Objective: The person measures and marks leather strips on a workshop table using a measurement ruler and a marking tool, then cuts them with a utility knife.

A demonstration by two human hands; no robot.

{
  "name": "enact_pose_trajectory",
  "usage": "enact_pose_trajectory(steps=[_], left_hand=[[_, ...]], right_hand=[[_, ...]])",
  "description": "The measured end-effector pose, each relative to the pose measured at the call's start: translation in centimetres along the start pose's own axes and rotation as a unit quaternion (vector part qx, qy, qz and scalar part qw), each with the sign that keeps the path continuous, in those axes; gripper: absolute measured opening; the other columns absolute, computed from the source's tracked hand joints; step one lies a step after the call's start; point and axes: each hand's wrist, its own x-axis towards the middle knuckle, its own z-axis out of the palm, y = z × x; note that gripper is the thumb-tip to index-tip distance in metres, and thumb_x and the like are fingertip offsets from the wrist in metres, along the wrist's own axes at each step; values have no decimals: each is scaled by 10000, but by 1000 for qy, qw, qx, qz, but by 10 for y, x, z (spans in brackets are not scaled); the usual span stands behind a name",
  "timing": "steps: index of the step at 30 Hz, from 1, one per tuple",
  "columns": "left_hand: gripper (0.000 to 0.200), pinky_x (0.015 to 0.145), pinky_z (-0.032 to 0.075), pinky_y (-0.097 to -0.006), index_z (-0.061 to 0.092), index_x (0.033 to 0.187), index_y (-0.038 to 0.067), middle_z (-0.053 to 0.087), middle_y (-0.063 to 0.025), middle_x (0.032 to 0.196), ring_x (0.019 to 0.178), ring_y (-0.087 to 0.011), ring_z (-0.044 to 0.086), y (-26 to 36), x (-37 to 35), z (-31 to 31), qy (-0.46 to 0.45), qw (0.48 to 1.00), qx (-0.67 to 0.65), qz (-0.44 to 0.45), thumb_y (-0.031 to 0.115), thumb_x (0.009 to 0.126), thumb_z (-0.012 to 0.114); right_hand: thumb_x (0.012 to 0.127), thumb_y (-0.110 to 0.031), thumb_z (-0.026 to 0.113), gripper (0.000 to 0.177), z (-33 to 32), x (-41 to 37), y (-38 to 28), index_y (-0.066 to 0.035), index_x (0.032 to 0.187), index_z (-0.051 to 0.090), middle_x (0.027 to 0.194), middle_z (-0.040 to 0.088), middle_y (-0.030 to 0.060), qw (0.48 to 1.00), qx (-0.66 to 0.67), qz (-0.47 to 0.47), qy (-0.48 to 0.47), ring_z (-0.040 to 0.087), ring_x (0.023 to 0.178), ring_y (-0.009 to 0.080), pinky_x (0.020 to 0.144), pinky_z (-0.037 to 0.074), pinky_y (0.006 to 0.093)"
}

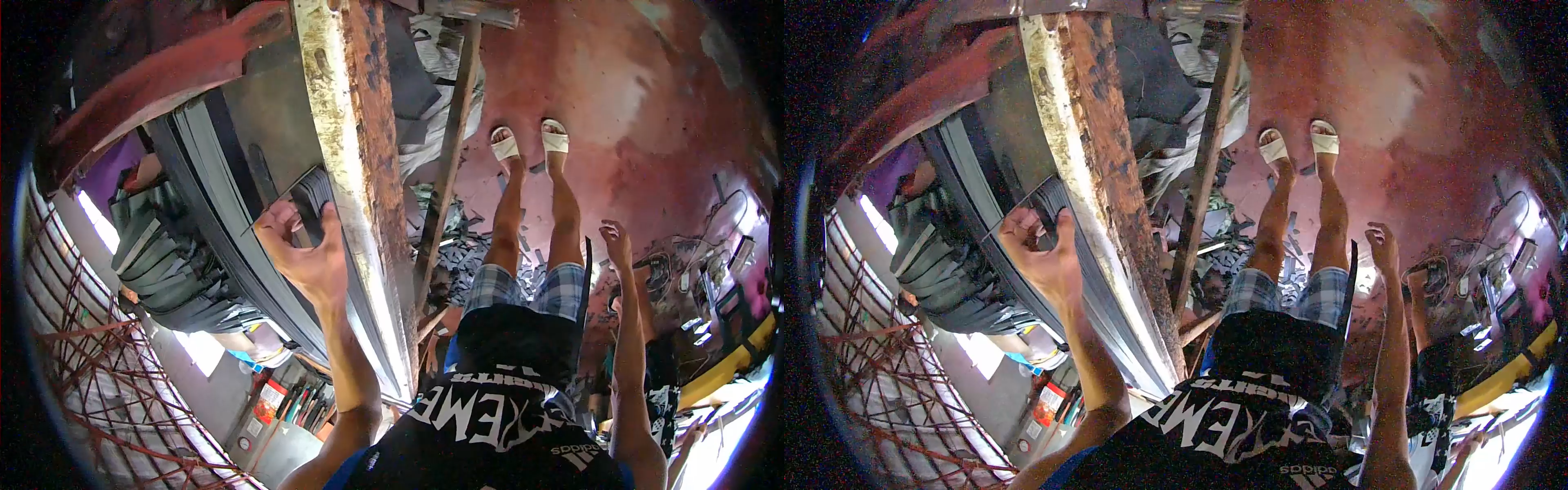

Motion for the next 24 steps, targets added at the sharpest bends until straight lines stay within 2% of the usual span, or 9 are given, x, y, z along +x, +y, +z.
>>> enact_pose_trajectory(steps=[2, 6, 8, 12, 14, 18, 21, 24], left_hand=[[533, 820, 442, -328, 509, 1128, 16, 578, -82, 979, 871, -180, 543, -1, 1, 2, 46, 999, 10, -7, 28, 701, 827], [565, 828, 433, -323, 497, 1156, 25, 580, -75, 972, 873, -173, 537, 0, 5, 5, 42, 999, -11, -27, 9, 690, 817], [555, 789, 473, -309, 481, 1183, 58, 588, -73, 953, 880, -162, 545, 0, 5, 6, 53, 998, -2, -32, 10, 736, 808], [561, 796, 485, -310, 466, 1191, 54, 588, -85, 968, 892, -164, 551, 1, 4, 8, 55, 997, -1, -51, -6, 736, 788], [590, 830, 449, -319, 467, 1186, 31, 591, -81, 940, 877, -169, 555, -1, 6, 12, 70, 995, -36, -60, -11, 685, 776], [562, 806, 463, -316, 463, 1160, 21, 591, -86, 951, 877, -169, 564, 1, 7, 14, 74, 990, -75, -89, -10, 686, 764], [536, 793, 487, -305, 448, 1182, 42, 576, -83, 982, 883, -163, 546, -4, 8, 18, 61, 996, -52, -46, -16, 744, 751], [558, 804, 464, -312, 469, 1148, 1, 595, -95, 969, 878, -169, 573, -2, 5, 14, 68, 996, -33, -47, 2, 681, 775]], right_hand=[[940, -190, 632, 291, 1, -1, 6, -25, 1179, 657, 1050, 717, 128, 1000, 11, 3, 0, 683, 954, 232, 829, 533, 358], [941, -193, 631, 290, 2, -5, 13, -23, 1174, 656, 1039, 715, 133, 1000, 25, 5, -7, 676, 963, 223, 834, 529, 360], [942, -197, 630, 292, 3, -7, 10, -23, 1176, 656, 1052, 711, 138, 999, 28, 19, -17, 675, 969, 227, 840, 528, 362], [949, -222, 627, 309, 9, -5, 7, -26, 1187, 653, 1111, 697, 144, 999, 20, 7, -33, 674, 989, 249, 857, 530, 377], [950, -229, 628, 313, 13, -1, 10, -28, 1189, 652, 1128, 694, 141, 999, 10, 2, -35, 673, 1002, 258, 867, 529, 382], [952, -229, 630, 314, 18, 7, 14, -30, 1195, 648, 1157, 693, 134, 999, 12, -3, -47, 668, 1036, 272, 899, 526, 390], [952, -213, 629, 307, 20, 10, 12, -25, 1195, 646, 1162, 692, 132, 999, -1, -1, -45, 665, 1046, 271, 908, 525, 388], [942, -183, 638, 291, 23, 8, 8, 5, 1164, 659, 1084, 714, 142, 999, -3, -38, -36, 681, 979, 221, 852, 526, 351]])
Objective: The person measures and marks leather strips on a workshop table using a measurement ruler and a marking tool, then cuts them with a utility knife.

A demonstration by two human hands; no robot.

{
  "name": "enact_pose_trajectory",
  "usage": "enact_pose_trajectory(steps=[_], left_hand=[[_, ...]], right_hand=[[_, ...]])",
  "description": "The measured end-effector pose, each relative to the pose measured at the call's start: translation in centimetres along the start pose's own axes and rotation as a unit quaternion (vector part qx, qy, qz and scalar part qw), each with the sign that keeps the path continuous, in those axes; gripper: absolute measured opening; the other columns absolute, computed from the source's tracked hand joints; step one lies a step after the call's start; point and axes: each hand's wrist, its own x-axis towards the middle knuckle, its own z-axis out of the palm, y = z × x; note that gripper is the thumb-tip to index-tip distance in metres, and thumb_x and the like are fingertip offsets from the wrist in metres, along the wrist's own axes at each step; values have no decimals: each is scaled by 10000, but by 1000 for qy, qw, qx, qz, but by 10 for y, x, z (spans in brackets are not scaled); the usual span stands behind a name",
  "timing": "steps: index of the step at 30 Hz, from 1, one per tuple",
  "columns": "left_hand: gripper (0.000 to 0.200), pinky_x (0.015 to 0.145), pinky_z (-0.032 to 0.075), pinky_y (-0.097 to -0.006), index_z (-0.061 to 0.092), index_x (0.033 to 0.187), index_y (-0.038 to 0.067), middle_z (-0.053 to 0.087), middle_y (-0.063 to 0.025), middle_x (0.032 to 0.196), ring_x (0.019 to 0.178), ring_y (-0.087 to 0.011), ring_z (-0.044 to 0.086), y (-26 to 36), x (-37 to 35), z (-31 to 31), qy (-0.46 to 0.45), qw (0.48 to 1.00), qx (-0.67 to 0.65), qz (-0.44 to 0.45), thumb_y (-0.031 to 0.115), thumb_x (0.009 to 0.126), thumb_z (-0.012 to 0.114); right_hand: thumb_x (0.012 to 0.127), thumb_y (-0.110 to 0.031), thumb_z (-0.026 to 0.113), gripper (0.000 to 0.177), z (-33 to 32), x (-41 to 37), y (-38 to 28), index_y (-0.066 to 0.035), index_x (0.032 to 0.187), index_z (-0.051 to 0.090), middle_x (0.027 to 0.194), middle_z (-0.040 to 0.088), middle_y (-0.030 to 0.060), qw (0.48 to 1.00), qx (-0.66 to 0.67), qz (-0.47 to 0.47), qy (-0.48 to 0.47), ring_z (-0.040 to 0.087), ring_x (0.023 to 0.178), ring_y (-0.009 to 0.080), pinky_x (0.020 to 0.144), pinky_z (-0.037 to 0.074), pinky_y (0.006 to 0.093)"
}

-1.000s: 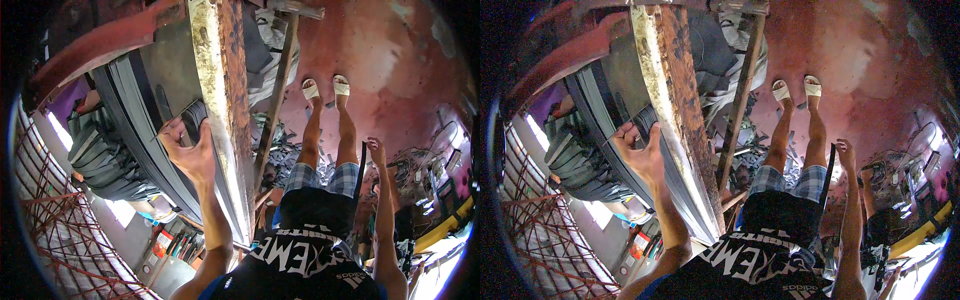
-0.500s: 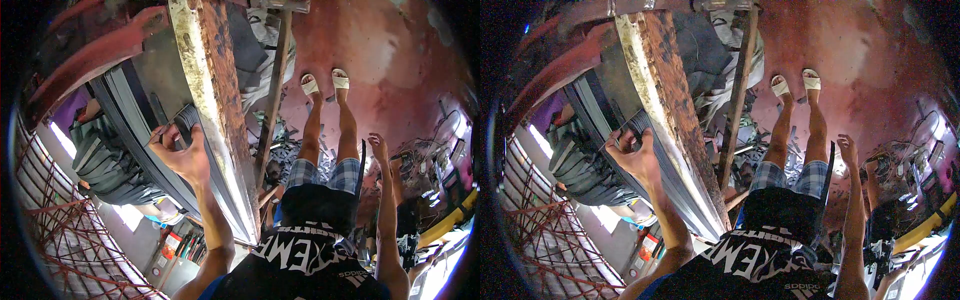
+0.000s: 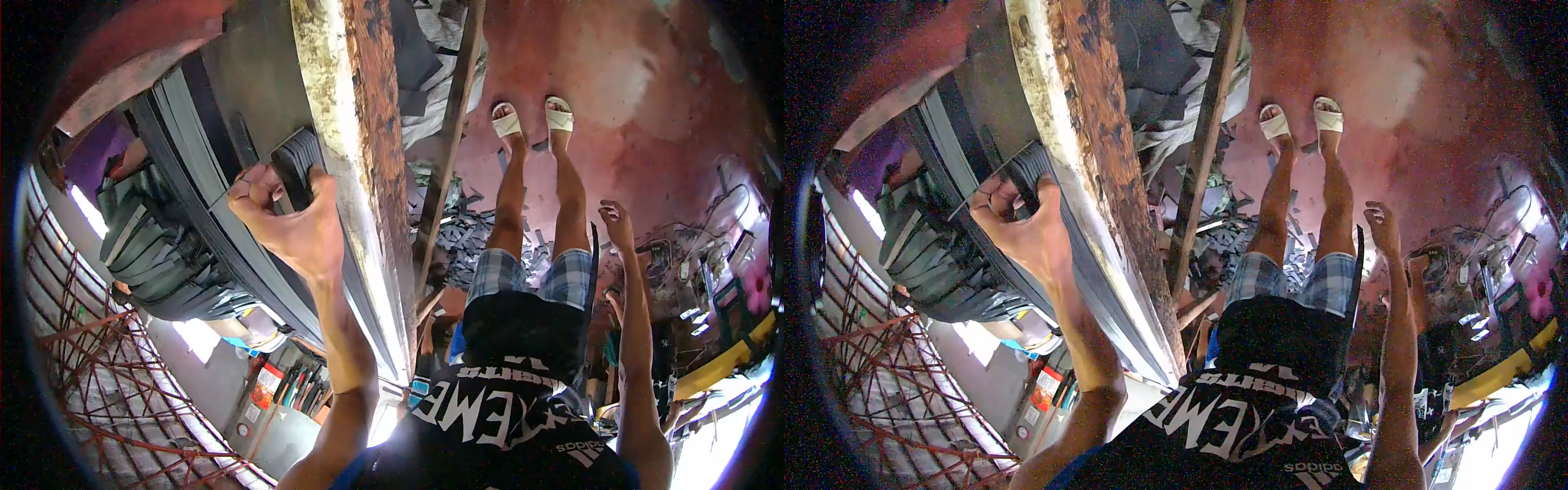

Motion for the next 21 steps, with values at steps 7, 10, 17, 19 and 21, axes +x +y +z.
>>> enact_pose_trajectory(steps=[7, 10, 17, 19, 21], left_hand=[[446, 833, 449, -315, 560, 1082, 9, 627, -86, 983, 873, -177, 579, 10, -3, -14, -40, 996, 49, 58, 73, 738, 836], [353, 834, 458, -324, 597, 1014, 14, 643, -66, 968, 857, -174, 578, 7, -1, -15, -35, 997, 45, 53, 81, 756, 828], [238, 833, 469, -330, 624, 925, 5, 653, -54, 920, 846, -173, 573, 15, 3, -10, -25, 994, 92, 43, 45, 748, 779], [224, 811, 463, -321, 626, 918, -1, 634, -51, 904, 845, -168, 564, 13, 3, -8, -17, 995, 82, 52, 58, 766, 779], [214, 789, 457, -312, 627, 911, -7, 615, -49, 889, 845, -162, 554, 10, 4, -6, -9, 996, 71, 60, 71, 784, 780]], right_hand=[[958, -188, 619, 296, 5, -7, -15, -21, 1201, 641, 1132, 694, 143, 998, 11, 55, -22, 663, 973, 231, 850, 526, 353], [962, -179, 612, 287, 8, -7, 0, -20, 1199, 640, 1122, 694, 140, 999, 22, 32, -9, 663, 983, 234, 845, 529, 348], [970, -195, 616, 289, 11, -3, 36, -15, 1196, 636, 1136, 687, 128, 998, 55, 20, 11, 661, 1008, 240, 857, 526, 359], [975, -203, 608, 297, 6, -4, 35, -11, 1201, 634, 1145, 686, 117, 998, 57, 25, -1, 659, 1013, 241, 869, 522, 363], [974, -209, 610, 299, 5, -2, 33, -14, 1198, 636, 1144, 688, 118, 998, 50, 29, 4, 660, 1009, 240, 871, 522, 366]])
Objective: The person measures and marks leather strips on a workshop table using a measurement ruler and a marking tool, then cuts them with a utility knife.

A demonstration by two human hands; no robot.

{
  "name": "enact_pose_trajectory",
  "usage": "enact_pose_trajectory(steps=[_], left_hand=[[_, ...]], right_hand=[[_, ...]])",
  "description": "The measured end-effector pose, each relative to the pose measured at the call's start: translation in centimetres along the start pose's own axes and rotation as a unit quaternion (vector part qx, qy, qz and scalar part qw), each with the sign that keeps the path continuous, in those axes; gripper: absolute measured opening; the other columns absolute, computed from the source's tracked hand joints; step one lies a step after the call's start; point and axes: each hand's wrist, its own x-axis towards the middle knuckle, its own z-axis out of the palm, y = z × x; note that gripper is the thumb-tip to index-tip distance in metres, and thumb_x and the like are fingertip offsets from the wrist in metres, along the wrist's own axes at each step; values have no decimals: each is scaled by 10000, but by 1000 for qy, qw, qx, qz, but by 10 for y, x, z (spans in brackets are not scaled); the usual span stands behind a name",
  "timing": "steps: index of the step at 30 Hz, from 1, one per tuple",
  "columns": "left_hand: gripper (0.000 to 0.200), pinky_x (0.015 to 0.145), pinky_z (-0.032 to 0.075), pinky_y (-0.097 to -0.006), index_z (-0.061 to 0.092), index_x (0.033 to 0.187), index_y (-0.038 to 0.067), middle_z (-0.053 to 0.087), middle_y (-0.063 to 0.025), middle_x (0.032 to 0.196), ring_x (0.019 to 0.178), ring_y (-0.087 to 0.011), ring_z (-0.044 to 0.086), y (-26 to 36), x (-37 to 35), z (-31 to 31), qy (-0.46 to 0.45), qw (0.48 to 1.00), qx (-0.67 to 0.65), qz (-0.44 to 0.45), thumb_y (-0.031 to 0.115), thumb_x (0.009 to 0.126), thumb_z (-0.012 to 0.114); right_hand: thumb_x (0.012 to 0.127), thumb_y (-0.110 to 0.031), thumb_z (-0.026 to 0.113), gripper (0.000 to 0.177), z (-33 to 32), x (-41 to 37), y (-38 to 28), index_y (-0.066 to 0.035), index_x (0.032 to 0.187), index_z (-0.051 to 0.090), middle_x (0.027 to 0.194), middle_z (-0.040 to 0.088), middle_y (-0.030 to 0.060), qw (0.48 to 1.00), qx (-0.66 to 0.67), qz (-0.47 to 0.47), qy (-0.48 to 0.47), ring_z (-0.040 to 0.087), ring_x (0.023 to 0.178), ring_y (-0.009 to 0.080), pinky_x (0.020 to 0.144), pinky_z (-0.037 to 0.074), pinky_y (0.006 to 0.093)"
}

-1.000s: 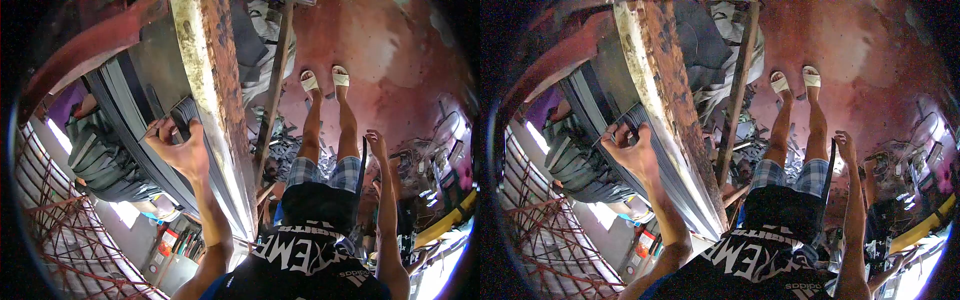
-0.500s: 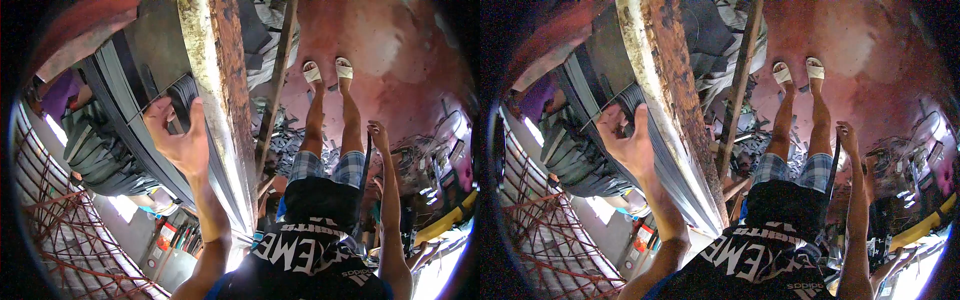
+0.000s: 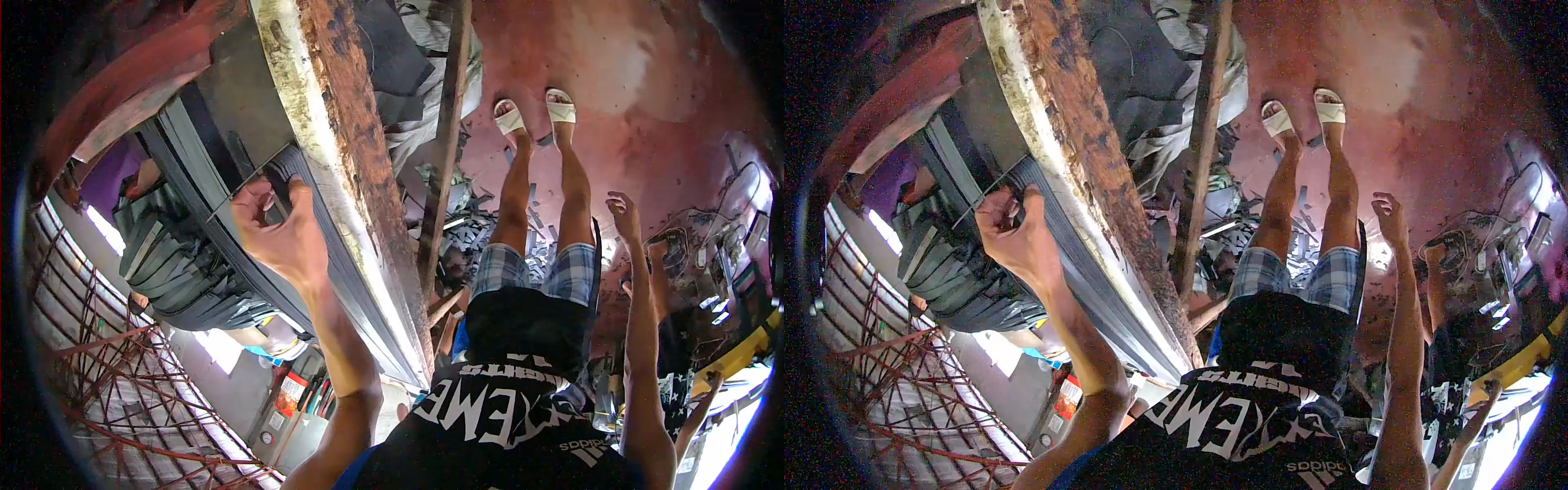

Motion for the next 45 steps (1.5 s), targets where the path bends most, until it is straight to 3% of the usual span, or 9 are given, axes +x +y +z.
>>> enact_pose_trajectory(steps=[17, 23, 26, 31, 33, 37, 39, 42, 45], left_hand=[[257, 791, 525, -298, 726, 961, -30, 720, -88, 902, 830, -169, 658, -8, 6, -6, -35, 997, -54, -38, 81, 760, 842], [302, 793, 539, -296, 743, 976, -16, 746, -91, 969, 833, -179, 681, -17, 11, 5, -45, 993, -84, -69, 93, 722, 863], [265, 803, 559, -325, 745, 940, 7, 754, -117, 932, 859, -210, 717, -33, 8, 18, -26, 981, -158, -109, 68, 699, 837], [204, 821, 533, -422, 712, 902, 79, 737, -93, 864, 819, -274, 718, -38, -5, 25, 64, 984, -164, -22, 143, 723, 785], [292, 910, 468, -497, 673, 1018, 127, 728, -90, 937, 918, -312, 697, -56, -4, 39, -22, 987, -100, -122, 167, 738, 745], [487, 984, 390, -515, 547, 1200, 137, 609, -134, 1268, 1203, -351, 551, -63, -41, 49, 88, 987, -97, -95, 186, 756, 742], [402, 950, 408, -570, 574, 1186, 93, 622, -153, 1203, 1133, -397, 578, -58, -82, 36, 165, 975, -132, -74, 164, 815, 713], [304, 922, 444, -502, 608, 1124, 63, 638, -180, 1135, 1070, -402, 588, -57, -169, 16, 106, 966, -220, -90, 130, 837, 680], [208, 796, 513, -493, 663, 1041, 38, 678, -194, 958, 906, -417, 637, -62, -290, 28, -20, 957, -241, -161, 177, 887, 635]], right_hand=[[936, -176, 640, 270, -30, 8, -37, -43, 1170, 662, 1115, 714, 110, 994, -70, -79, 34, 688, 986, 238, 863, 537, 368], [922, -186, 652, 245, -62, 16, -33, -83, 1141, 694, 1003, 731, 116, 987, -142, -59, 52, 695, 907, 194, 758, 528, 345], [911, -184, 631, 249, -78, 17, -18, -102, 1137, 698, 948, 733, 131, 974, -164, -134, 77, 707, 859, 210, 728, 526, 352], [893, -171, 584, 209, -116, -32, -71, -104, 1039, 718, 836, 703, 144, 934, -282, -209, 72, 679, 783, 277, 709, 516, 401], [897, -184, 578, 211, -91, -17, -108, -102, 1030, 721, 855, 701, 151, 921, -316, -222, 46, 675, 798, 286, 724, 517, 412], [922, -293, 605, 325, -74, -9, -186, -49, 1119, 691, 1012, 701, 212, 864, -447, -231, -13, 669, 974, 327, 863, 510, 426], [944, -353, 613, 395, -49, -14, -235, -26, 1156, 673, 1038, 695, 235, 818, -515, -257, -6, 654, 1036, 360, 944, 495, 447], [975, -225, 584, 282, 49, -44, -368, -31, 1172, 639, 1207, 632, 195, 777, -383, -495, -66, 597, 1122, 368, 979, 473, 439], [894, -99, 653, 299, 149, -72, -449, -51, 1189, 635, 1183, 643, 168, 650, -384, -641, -140, 594, 1117, 369, 946, 488, 428]])
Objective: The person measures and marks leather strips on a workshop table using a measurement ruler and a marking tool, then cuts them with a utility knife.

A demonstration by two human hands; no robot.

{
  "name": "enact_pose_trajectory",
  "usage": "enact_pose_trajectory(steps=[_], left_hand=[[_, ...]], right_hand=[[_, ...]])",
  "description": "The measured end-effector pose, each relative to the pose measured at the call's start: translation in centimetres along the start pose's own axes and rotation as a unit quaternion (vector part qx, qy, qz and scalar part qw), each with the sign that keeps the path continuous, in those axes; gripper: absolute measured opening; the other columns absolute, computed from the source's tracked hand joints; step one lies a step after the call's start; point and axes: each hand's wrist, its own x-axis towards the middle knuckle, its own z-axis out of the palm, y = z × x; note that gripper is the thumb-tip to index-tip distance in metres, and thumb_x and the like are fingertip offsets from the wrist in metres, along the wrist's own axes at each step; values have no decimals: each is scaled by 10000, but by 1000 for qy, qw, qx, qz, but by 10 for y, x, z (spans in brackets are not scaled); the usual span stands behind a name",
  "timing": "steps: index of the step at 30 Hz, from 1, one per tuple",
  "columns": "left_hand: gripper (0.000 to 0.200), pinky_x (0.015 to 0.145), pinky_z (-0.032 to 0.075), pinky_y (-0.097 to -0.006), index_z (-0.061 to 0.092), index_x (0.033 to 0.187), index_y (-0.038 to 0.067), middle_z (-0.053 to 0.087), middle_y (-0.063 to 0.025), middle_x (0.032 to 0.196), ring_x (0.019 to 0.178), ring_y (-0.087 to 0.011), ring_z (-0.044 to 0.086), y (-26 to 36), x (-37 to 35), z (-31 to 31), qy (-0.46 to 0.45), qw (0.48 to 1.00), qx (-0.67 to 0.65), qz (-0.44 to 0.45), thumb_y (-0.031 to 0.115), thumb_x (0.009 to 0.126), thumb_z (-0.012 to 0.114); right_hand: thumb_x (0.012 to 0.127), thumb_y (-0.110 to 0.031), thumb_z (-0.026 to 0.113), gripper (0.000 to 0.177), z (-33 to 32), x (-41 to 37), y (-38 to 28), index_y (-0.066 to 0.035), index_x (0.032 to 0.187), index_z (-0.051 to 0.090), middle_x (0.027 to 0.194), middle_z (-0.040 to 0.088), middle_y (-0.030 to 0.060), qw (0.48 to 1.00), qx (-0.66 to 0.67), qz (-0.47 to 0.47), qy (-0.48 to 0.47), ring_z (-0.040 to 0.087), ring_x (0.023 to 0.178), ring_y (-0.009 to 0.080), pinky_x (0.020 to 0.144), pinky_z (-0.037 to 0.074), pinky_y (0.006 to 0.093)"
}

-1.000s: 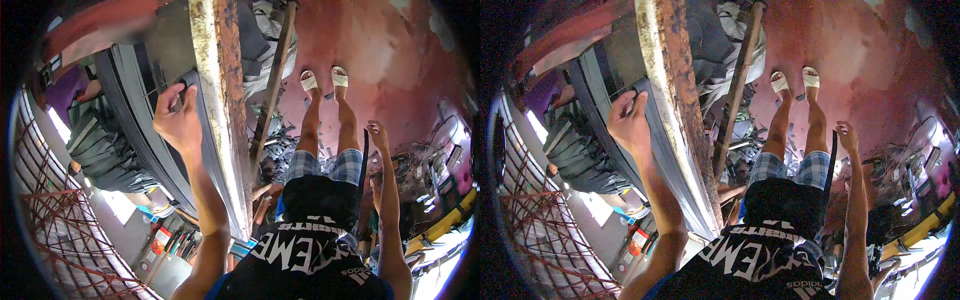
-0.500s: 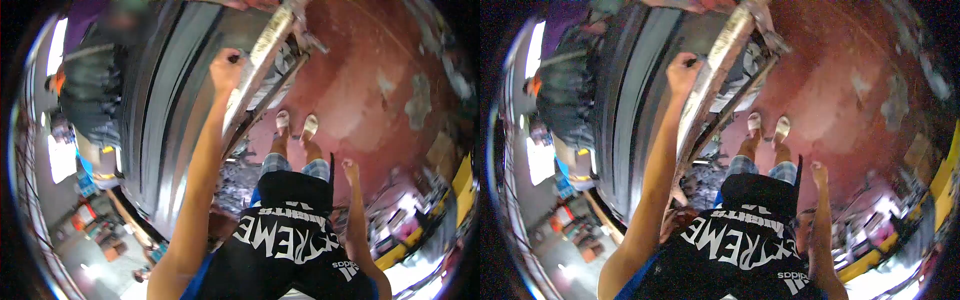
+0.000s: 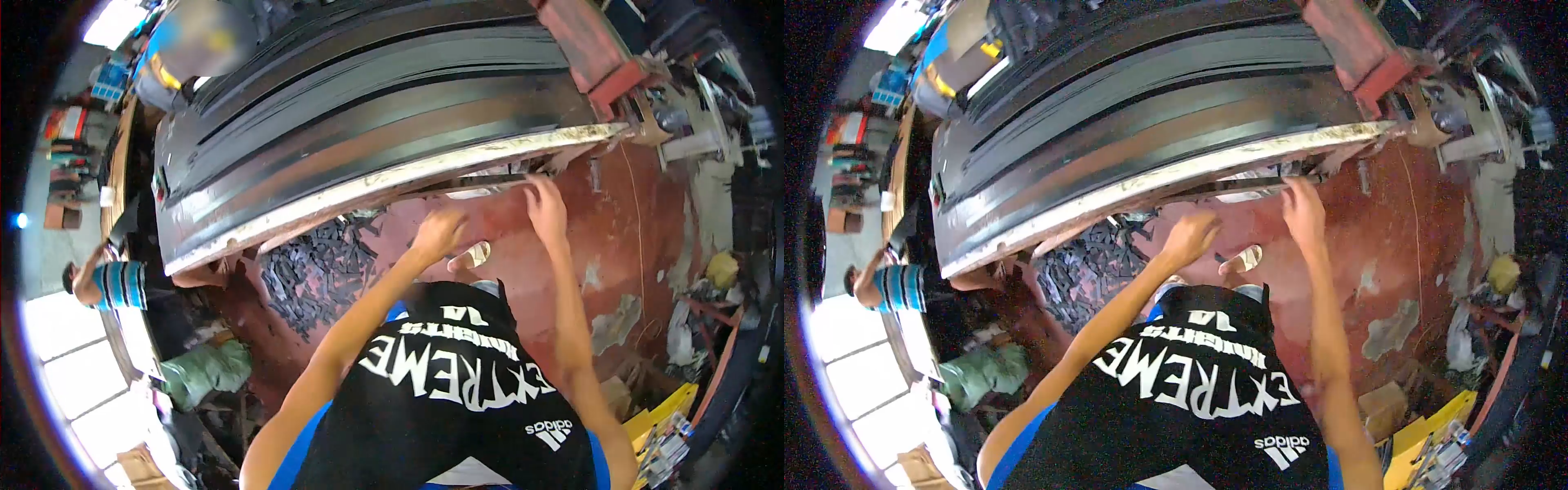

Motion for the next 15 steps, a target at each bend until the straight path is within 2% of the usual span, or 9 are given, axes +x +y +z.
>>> enact_pose_trajectory(steps=[2, 3, 4, 5, 6, 8, 10, 12, 15], left_hand=[[241, 788, 534, -497, 668, 1091, 74, 692, -195, 975, 909, -412, 660, -21, -71, -19, -51, 988, 28, -146, 217, 907, 608], [251, 796, 535, -504, 670, 1105, 87, 694, -193, 1004, 927, -409, 664, -62, -126, -22, -64, 987, 67, -133, 235, 916, 597], [262, 846, 534, -478, 657, 1136, 109, 693, -168, 1085, 1006, -378, 661, -73, -167, -36, -141, 957, 94, -237, 212, 910, 577], [262, 838, 537, -478, 663, 1127, 116, 702, -171, 1055, 989, -375, 672, -90, -218, -50, -97, 960, 86, -247, 234, 904, 590], [288, 884, 531, -462, 680, 1145, 111, 670, -183, 1157, 1051, -364, 647, -113, -262, -55, -136, 889, 39, -436, 225, 896, 590], [290, 818, 547, -461, 695, 1125, 115, 701, -191, 1040, 959, -360, 682, -129, -367, -70, 9, 891, 71, -449, 231, 880, 592], [269, 752, 552, -455, 708, 1089, 111, 714, -187, 869, 847, -373, 703, -69, -386, -76, 134, 832, 106, -528, 219, 868, 600], [251, 751, 553, -497, 692, 1053, 125, 715, -186, 969, 901, -388, 692, -43, -413, -91, 160, 799, 126, -565, 258, 865, 592], [238, 763, 546, -485, 682, 1026, 83, 707, -216, 940, 896, -405, 683, -45, -462, -61, 284, 728, 68, -621, 234, 851, 628]], right_hand=[[851, -67, 684, 347, 25, 72, -27, -48, 1191, 617, 1187, 630, 153, 988, -33, -147, -15, 601, 1099, 363, 942, 492, 423], [832, -60, 696, 381, 36, 99, -51, -47, 1204, 613, 1189, 623, 152, 975, -47, -213, -26, 603, 1093, 361, 948, 496, 425], [815, -62, 707, 410, 46, 120, -73, -42, 1213, 613, 1206, 625, 155, 967, -71, -237, -64, 601, 1110, 363, 961, 494, 432], [797, -64, 718, 439, 55, 135, -96, -37, 1223, 613, 1222, 626, 158, 955, -94, -262, -103, 598, 1126, 366, 973, 492, 440], [797, -64, 718, 439, 62, 142, -110, -37, 1223, 613, 1222, 626, 158, 949, -97, -280, -110, 598, 1126, 366, 973, 492, 440], [783, -98, 727, 481, 79, 159, -123, -39, 1247, 612, 1268, 622, 166, 914, -214, -269, -216, 587, 1176, 360, 1003, 483, 447], [774, -136, 734, 509, 82, 191, -61, -38, 1258, 610, 1294, 617, 178, 897, -221, -261, -280, 579, 1206, 350, 1012, 481, 447], [778, -175, 749, 511, 87, 208, -43, -39, 1255, 621, 1266, 634, 180, 896, -225, -274, -268, 586, 1197, 347, 1010, 479, 449], [732, -166, 783, 477, 71, 224, -38, -37, 1177, 671, 1223, 655, 176, 897, -236, -279, -248, 590, 1160, 365, 994, 474, 435]])
